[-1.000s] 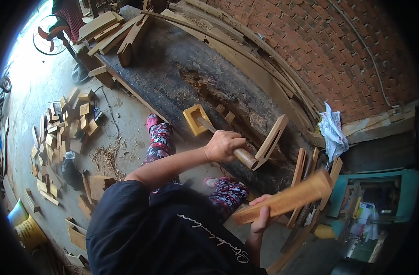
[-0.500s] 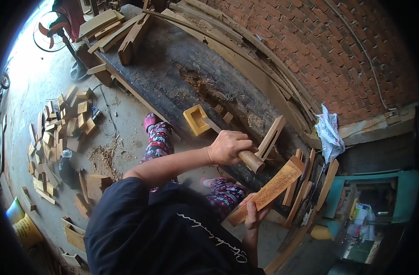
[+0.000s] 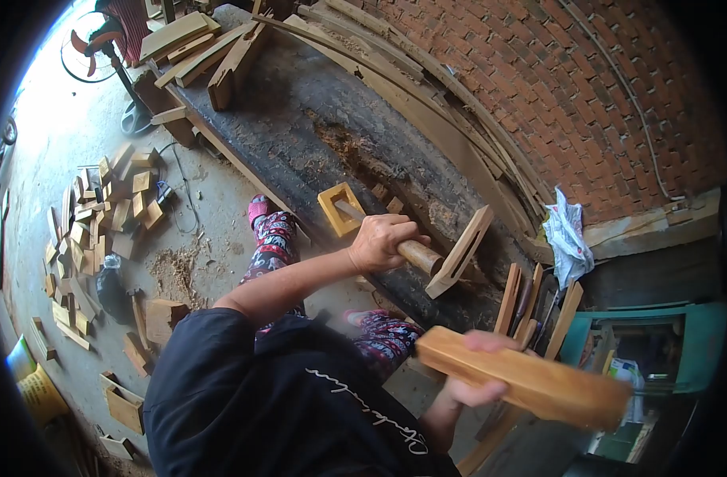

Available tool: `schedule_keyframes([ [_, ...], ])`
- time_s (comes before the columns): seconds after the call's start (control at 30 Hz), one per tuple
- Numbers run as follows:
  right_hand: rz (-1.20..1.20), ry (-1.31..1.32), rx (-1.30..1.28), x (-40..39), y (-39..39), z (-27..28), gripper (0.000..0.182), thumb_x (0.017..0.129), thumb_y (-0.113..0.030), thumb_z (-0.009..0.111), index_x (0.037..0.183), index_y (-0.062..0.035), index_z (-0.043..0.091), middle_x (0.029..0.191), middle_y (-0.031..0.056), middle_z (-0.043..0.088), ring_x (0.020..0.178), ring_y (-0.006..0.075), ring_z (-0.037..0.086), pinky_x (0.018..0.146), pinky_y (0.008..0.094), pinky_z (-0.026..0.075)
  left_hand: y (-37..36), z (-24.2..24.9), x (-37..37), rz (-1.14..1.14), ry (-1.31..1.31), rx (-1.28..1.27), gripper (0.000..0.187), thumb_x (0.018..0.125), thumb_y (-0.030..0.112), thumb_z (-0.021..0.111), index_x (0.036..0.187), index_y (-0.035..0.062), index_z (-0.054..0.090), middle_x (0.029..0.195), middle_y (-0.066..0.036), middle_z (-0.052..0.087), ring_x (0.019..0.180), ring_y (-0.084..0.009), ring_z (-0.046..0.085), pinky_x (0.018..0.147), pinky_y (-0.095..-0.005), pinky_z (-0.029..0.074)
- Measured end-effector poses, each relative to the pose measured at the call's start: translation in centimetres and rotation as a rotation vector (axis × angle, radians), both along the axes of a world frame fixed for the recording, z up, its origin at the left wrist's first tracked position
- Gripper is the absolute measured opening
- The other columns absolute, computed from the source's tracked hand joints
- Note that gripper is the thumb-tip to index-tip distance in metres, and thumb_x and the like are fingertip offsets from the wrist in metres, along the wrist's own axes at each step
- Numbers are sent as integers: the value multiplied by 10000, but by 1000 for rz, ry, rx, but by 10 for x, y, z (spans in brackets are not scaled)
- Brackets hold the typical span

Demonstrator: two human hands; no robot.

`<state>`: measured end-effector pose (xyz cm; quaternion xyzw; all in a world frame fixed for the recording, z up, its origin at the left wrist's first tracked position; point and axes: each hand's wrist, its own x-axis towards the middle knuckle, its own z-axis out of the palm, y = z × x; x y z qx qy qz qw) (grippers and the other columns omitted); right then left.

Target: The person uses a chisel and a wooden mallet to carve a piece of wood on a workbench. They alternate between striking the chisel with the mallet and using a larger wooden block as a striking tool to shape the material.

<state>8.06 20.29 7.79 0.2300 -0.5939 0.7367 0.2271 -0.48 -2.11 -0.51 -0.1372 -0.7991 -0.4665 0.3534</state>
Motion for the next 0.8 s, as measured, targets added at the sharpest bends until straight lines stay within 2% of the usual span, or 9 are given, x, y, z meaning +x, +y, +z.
schedule_keyframes([
  [0.07, 135, -231, 601, -7, 2, -14, 535, 820, -404, 652, 1146, -21, 471, 990, 131, 546, 847, 219, 568, 840, 347, 452, -1, 0, -2, 12, 27, 16, 176, 718, 195, 792, 747, 109, 641, 643, -73, 565, 599, -285, 607, 517, -399, 467],
  [0.13, 146, -387, 740, -3, -10, -16, 519, 814, -311, 687, 1176, -15, 460, 1027, 127, 532, 915, 213, 554, 852, 349, 445, -1, -4, 1, -13, 53, 32, 194, 744, 210, 781, 726, 111, 615, 643, -76, 562, 597, -294, 598, 517, -411, 464],
  [0.2, 180, -574, 580, -9, 1, -11, 530, 778, -142, 695, 1226, -4, 449, 1058, 113, 516, 1013, 199, 511, 856, 343, 439, -5, -6, 0, -61, 47, 31, 217, 739, 210, 782, 717, 101, 596, 669, -81, 574, 628, -292, 610, 541, -406, 476],
  [0.37, 155, -93, -47, -10, -28, 22, 406, 846, -350, 573, 1001, 14, 485, 853, 154, 580, 719, 197, 586, 746, 310, 473, 1, -8, 3, -64, -26, 25, 197, 711, 209, 780, 763, 100, 624, 695, -89, 589, 655, -307, 616, 553, -404, 481],
  [0.47, 173, -238, 767, -10, -9, -23, 523, 809, -226, 638, 1223, 0, 412, 1011, 138, 530, 761, 192, 572, 737, 319, 477, -1, -1, 8, -92, -23, 90, 169, 715, 179, 759, 775, 101, 622, 706, -89, 600, 667, -306, 620, 567, -416, 483],
  [0.53, 171, -306, 812, -5, 5, -37, 700, 781, -123, 676, 1382, -16, 334, 1097, 111, 489, 755, 179, 559, 674, 314, 492, -5, -5, 13, -112, -42, 44, 167, 714, 178, 759, 779, 104, 625, 714, -87, 604, 678, -304, 623, 575, -417, 484],
  [0.63, 102, -615, 461, -1, 17, -11, 624, 829, -230, 633, 1338, 3, 357, 980, 129, 503, 712, 168, 551, 614, 279, 483, -6, -10, 4, -117, 11, 25, 182, 716, 194, 766, 787, 105, 624, 703, -81, 604, 677, -301, 626, 574, -414, 477],
  [0.77, -6, -105, 43, -4, -14, 18, 576, 845, -525, 473, 979, 34, 447, 800, 130, 556, 679, 226, 570, 656, 302, 487, 1, -8, 5, -121, -45, 29, 178, 698, 188, 764, 804, 114, 642, 711, -77, 613, 694, -298, 637, 590, -404, 494],
  [0.8, 57, -135, 166, -3, -3, -3, 562, 848, -537, 490, 980, 8, 451, 822, 135, 562, 690, 227, 575, 686, 323, 483, -1, -8, 4, -101, -75, 9, 182, 687, 188, 764, 811, 121, 650, 718, -74, 618, 704, -294, 643, 598, -400, 502],
])
